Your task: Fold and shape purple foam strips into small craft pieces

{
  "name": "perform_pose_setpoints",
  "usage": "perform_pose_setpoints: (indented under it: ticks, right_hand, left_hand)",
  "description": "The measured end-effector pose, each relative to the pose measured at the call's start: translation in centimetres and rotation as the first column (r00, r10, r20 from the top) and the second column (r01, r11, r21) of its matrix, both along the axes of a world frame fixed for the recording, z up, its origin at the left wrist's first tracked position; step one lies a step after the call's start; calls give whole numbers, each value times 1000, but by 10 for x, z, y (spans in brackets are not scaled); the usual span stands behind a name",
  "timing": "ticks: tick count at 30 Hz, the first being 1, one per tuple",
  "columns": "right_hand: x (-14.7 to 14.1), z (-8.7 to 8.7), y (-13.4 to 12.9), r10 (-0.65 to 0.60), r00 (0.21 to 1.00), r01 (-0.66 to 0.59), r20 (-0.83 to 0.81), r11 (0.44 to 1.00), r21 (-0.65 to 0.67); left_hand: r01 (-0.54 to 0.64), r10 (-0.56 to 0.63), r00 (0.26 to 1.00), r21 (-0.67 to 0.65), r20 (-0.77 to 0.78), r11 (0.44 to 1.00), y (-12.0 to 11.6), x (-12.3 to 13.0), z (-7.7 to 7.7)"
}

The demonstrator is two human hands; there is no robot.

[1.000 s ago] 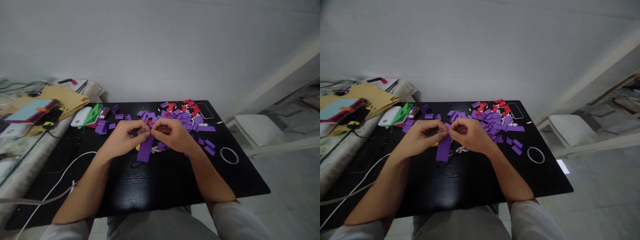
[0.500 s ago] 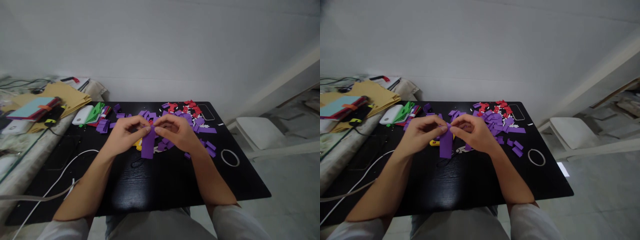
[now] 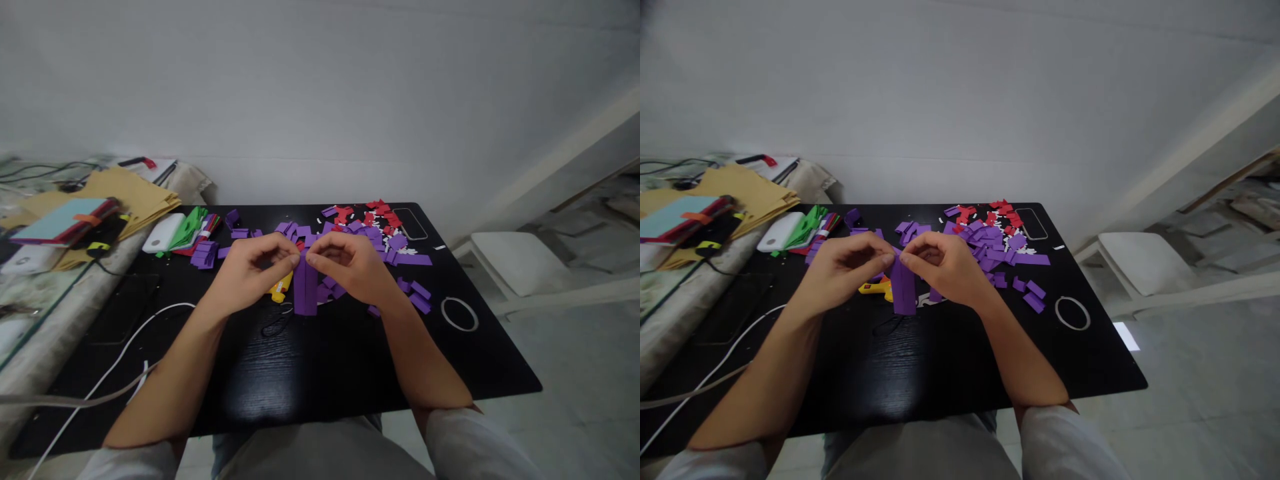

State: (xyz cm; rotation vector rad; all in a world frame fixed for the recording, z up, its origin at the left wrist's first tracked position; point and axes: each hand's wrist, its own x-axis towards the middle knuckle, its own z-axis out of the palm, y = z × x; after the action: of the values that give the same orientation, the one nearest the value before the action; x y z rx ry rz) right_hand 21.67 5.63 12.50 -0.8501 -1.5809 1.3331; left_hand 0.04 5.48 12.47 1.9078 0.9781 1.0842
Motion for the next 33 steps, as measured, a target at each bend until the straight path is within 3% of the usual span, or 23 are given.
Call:
perform_pose_setpoints:
  ticks: [6, 15, 18, 20, 22, 24, 33]
  right_hand:
    - [-1, -5, 1, 23, 1000, -23, 20, 1000, 13]
    - [-2, -4, -1, 46, 987, -62, 156, 993, 98]
    - [4, -2, 1, 3, 992, -18, 122, 992, 125]
    - [10, 0, 5, -91, 994, 83, 62, 988, 131]
    - [14, 0, 9, -220, 975, 217, 14, 969, 118]
    - [14, 1, 12, -245, 970, 245, -14, 964, 108]
    - [0, -2, 7, -130, 992, 130, -6, 990, 48]
  left_hand:
    - [8, -7, 999, 23, -32, 1000, -1, 2, -3]
    - [107, -75, 968, 121, -241, 987, -1, -5, 4]
    - [93, -57, 954, 111, -296, 989, 2, -17, 8]
    - [32, 18, 946, 149, -325, 988, 6, -25, 9]
    - [-35, 87, 952, 178, -294, 983, 8, -29, 8]
    - [-52, 93, 964, 167, -248, 985, 9, -27, 5]
    - [-23, 34, 996, 116, -88, 993, 4, -7, -1]
